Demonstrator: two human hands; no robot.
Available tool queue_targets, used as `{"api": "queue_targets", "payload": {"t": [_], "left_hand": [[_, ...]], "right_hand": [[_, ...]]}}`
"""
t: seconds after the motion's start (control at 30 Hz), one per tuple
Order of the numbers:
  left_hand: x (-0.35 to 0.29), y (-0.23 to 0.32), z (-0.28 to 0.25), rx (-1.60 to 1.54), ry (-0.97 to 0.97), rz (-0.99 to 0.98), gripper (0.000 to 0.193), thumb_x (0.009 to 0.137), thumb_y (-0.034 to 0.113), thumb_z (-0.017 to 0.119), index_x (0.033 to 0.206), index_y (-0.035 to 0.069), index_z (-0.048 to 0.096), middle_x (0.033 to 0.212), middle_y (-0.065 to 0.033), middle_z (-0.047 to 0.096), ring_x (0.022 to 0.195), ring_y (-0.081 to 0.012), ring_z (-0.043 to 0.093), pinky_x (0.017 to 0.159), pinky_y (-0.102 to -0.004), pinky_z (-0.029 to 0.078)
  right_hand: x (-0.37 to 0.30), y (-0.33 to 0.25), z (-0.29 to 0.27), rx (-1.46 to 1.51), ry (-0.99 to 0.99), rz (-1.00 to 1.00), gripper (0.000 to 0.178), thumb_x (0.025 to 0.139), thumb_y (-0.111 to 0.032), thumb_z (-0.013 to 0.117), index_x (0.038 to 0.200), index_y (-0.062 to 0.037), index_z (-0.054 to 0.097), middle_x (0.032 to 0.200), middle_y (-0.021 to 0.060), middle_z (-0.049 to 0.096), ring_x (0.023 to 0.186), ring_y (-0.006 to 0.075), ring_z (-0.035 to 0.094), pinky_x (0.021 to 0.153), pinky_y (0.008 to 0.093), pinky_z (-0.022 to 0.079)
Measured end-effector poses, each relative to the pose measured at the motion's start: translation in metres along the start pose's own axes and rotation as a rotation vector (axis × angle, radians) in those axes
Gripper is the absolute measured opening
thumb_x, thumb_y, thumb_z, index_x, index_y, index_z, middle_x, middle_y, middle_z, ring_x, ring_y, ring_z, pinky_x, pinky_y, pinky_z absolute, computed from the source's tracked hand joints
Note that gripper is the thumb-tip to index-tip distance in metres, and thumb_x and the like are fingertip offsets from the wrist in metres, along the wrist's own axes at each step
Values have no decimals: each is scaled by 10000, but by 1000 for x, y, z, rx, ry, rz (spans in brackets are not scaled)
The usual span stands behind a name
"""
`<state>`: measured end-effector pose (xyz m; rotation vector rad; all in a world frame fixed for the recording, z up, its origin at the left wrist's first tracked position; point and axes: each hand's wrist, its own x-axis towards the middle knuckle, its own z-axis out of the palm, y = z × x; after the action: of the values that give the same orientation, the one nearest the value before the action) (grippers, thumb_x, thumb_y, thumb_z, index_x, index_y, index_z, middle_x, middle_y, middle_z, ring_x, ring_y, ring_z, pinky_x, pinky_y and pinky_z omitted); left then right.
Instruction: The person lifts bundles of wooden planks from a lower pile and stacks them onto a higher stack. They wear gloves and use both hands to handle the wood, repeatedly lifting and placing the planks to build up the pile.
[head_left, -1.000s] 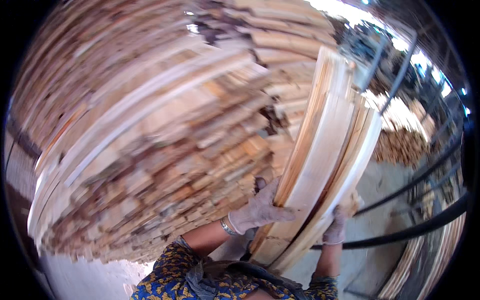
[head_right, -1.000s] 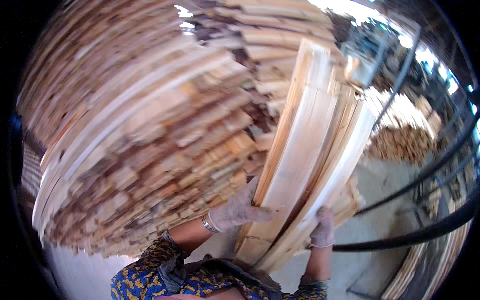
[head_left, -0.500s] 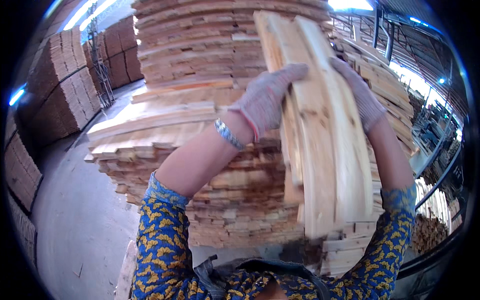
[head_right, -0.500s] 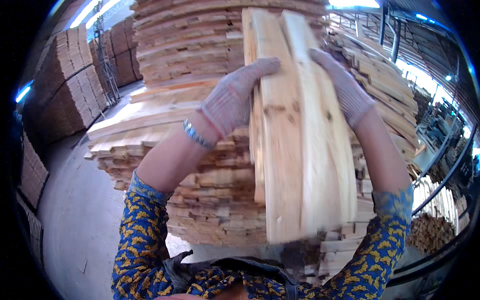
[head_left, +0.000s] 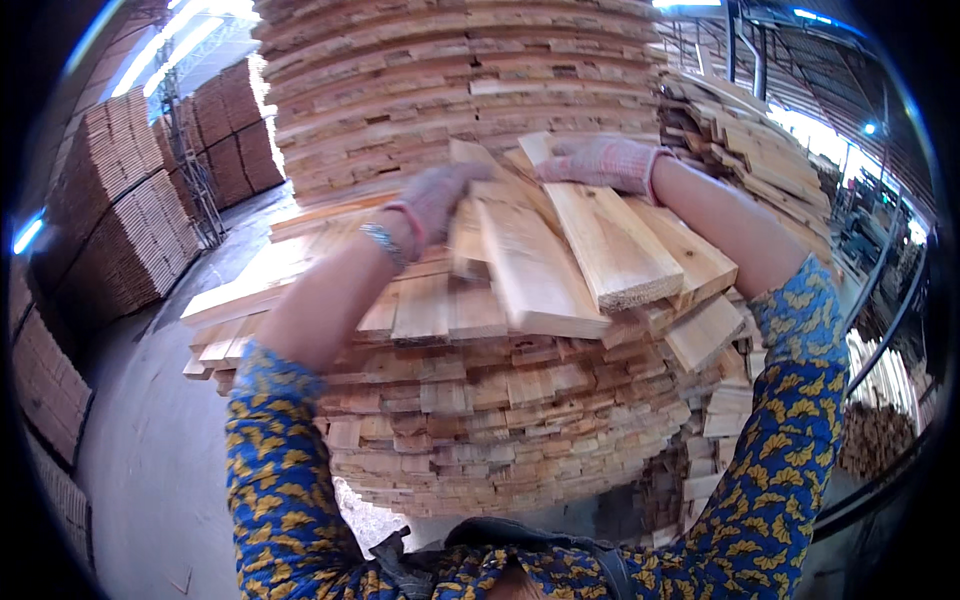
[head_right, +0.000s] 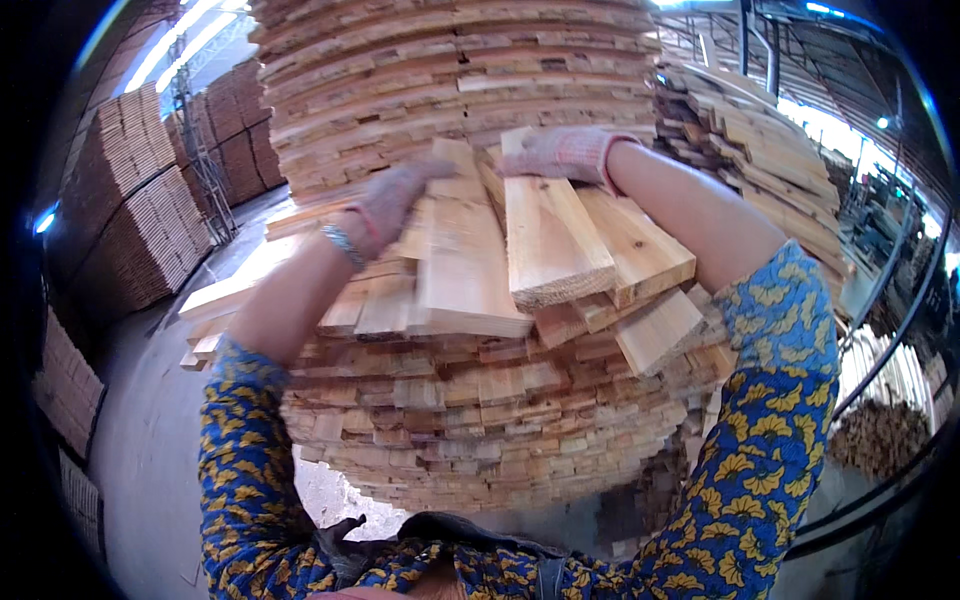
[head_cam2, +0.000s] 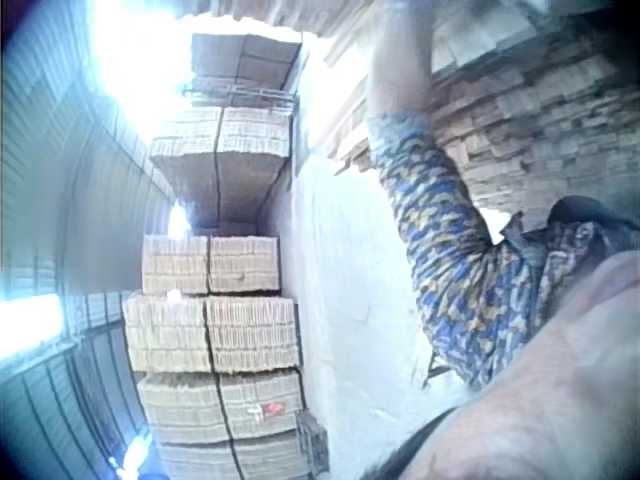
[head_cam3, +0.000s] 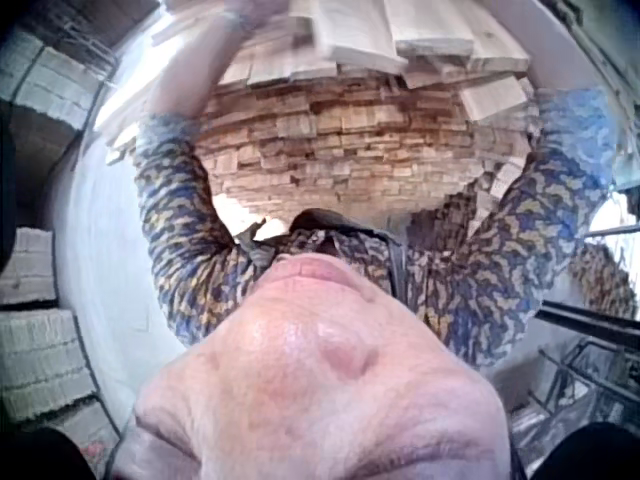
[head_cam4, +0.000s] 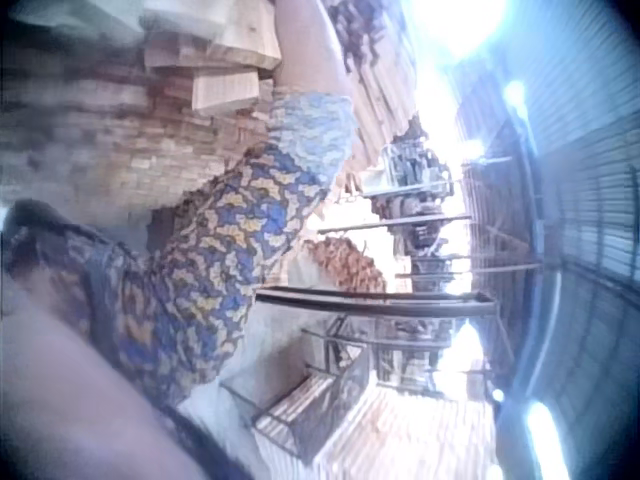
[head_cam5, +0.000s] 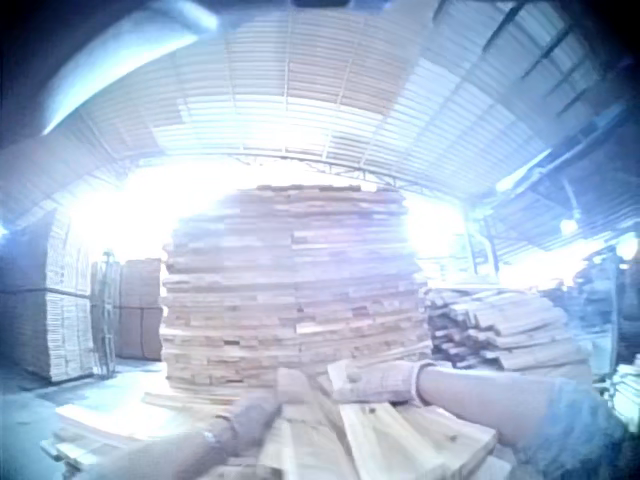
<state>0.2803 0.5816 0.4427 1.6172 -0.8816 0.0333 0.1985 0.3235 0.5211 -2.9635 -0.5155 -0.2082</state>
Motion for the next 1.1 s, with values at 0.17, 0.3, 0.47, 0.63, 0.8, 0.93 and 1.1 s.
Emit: {"api": "queue_targets", "payload": {"t": [0.17, 0.3, 0.47, 0.63, 0.8, 0.93, 1.1], "left_hand": [[-58, 75, -29, -249, -5, -308, 448, 891, 367, 663, 1166, 14, 634, 949, -116, 701, 815, -170, 702, 748, -277, 581], [-84, 75, -95, 182, 171, -458, 295, 959, 283, 631, 1161, 72, 668, 1082, -44, 681, 934, -87, 650, 881, -224, 519], [-67, 61, -129, 715, 11, -653, 360, 1004, 324, 558, 1161, 18, 666, 1148, -41, 668, 973, -130, 627, 883, -269, 487], [-30, 33, -120, 1340, -297, -473, 510, 931, 397, 616, 1363, 128, 574, 1397, -156, 531, 1200, -236, 562, 987, -308, 458], [-36, 43, -133, 1203, -188, -367, 550, 875, 371, 686, 1346, 105, 589, 1394, -158, 527, 1190, -233, 570, 979, -271, 459], [-26, 57, -169, 123, 327, -392, 374, 878, 293, 720, 1012, -28, 582, 868, -130, 621, 602, -149, 602, 509, -258, 524], [-19, 78, -203, -242, 301, -36, 480, 875, 327, 708, 1109, -53, 531, 863, -170, 624, 620, -201, 629, 545, -290, 562]], "right_hand": [[-19, -6, -12, -303, -27, 44, 808, 853, -776, 433, 1211, -95, 682, 1233, 185, 651, 1151, 343, 606, 1006, 428, 431], [-3, -29, -18, -355, -146, 52, 1039, 747, -880, 476, 1193, 43, 645, 1221, 247, 637, 1140, 356, 610, 967, 427, 476], [6, -24, -22, -114, -270, 87, 690, 745, -501, 679, 1189, 26, 650, 1120, 198, 685, 997, 319, 648, 875, 419, 502], [13, 2, -32, -104, 86, 121, 617, 728, -396, 631, 1246, -59, 626, 1106, 161, 688, 981, 278, 653, 858, 413, 502], [5, -67, -59, -194, 319, -24, 549, 963, -473, 458, 1286, -54, 603, 1210, 164, 649, 1040, 301, 630, 939, 427, 469], [16, -127, -34, -85, 196, -55, 579, 930, -502, 493, 1280, -54, 602, 1222, 167, 644, 1066, 297, 622, 947, 417, 468], [115, -180, 17, -151, 64, -191, 648, 899, -555, 523, 1297, -48, 585, 1244, 162, 639, 1091, 292, 618, 954, 415, 471]]}}
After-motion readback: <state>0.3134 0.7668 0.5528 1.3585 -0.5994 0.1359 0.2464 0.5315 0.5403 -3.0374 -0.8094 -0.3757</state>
